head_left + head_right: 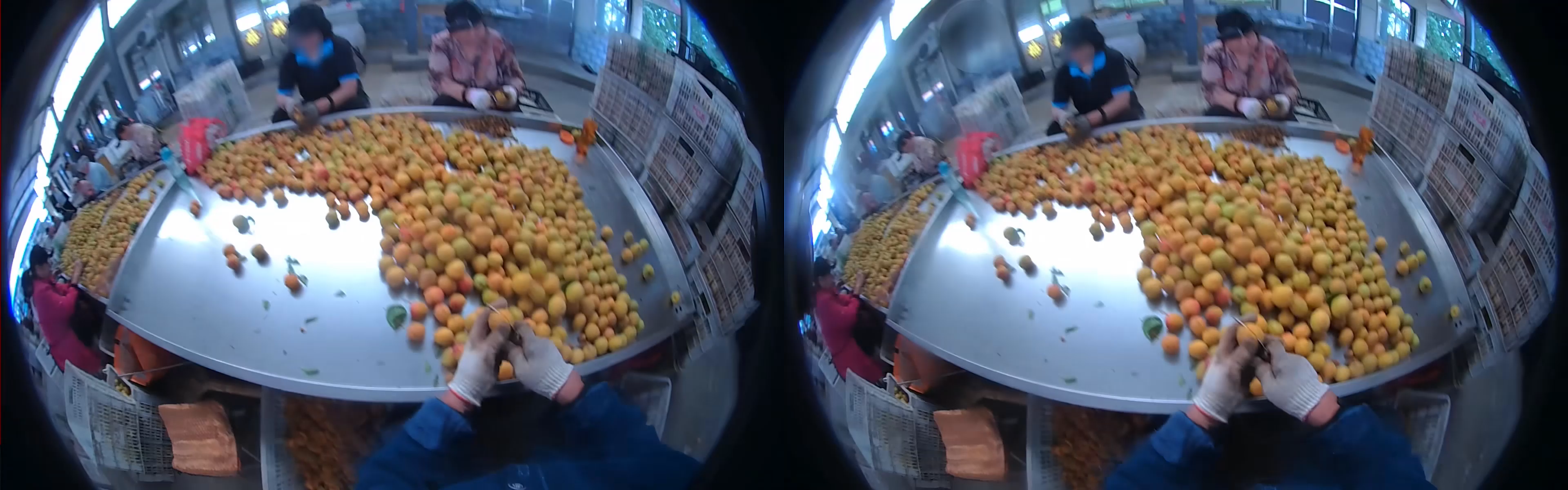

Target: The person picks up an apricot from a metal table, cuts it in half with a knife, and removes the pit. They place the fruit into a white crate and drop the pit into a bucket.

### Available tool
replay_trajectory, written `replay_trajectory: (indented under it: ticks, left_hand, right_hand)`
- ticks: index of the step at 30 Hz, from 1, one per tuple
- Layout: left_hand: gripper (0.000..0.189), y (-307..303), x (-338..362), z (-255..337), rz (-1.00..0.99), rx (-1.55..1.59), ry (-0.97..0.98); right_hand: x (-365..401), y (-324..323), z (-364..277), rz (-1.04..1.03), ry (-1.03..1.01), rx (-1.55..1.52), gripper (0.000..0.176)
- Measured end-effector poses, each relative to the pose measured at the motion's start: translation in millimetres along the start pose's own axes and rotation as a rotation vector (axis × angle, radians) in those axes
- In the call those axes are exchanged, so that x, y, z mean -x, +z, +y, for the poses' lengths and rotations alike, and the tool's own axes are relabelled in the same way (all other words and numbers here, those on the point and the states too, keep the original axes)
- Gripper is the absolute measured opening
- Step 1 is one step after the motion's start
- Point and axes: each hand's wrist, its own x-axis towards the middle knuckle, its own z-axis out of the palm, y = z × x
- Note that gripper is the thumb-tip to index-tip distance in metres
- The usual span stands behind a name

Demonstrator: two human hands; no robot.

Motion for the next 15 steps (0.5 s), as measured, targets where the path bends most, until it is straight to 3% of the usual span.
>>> replay_trajectory:
  ticks: [1, 3, 7, 9, 11, 13, 15]
  left_hand:
    - [0.044, 1, -1, -1, 0.002, 0.079, -0.017]
    - [0.041, -4, -2, -7, -0.012, -0.24, 0.211]
    - [0.031, -8, -2, -11, 0.067, -0.285, 0.193]
    - [0.031, -8, -3, -7, 0.136, -0.183, -0.103]
    - [0.032, -7, -2, -10, 0.105, -0.087, -0.112]
    - [0.034, -4, 0, -8, 0.075, 0.011, -0.126]
    - [0.035, 2, 3, 2, -0.001, 0.085, -0.12]
  right_hand:
    - [-4, -3, -2, 0.025, -0.03, -0.006, 0.043]
    - [-5, -6, -4, -0.033, -0.042, 0.022, 0.043]
    - [0, 3, 1, -0.086, -0.003, -0.14, 0.038]
    - [5, 18, 13, -0.046, -0.073, -0.296, 0.035]
    - [7, 18, 11, 0.001, -0.14, -0.455, 0.033]
    - [11, 1, 2, -0.293, 0.386, -0.834, 0.03]
    - [11, -10, -1, -0.349, 0.416, -0.892, 0.028]
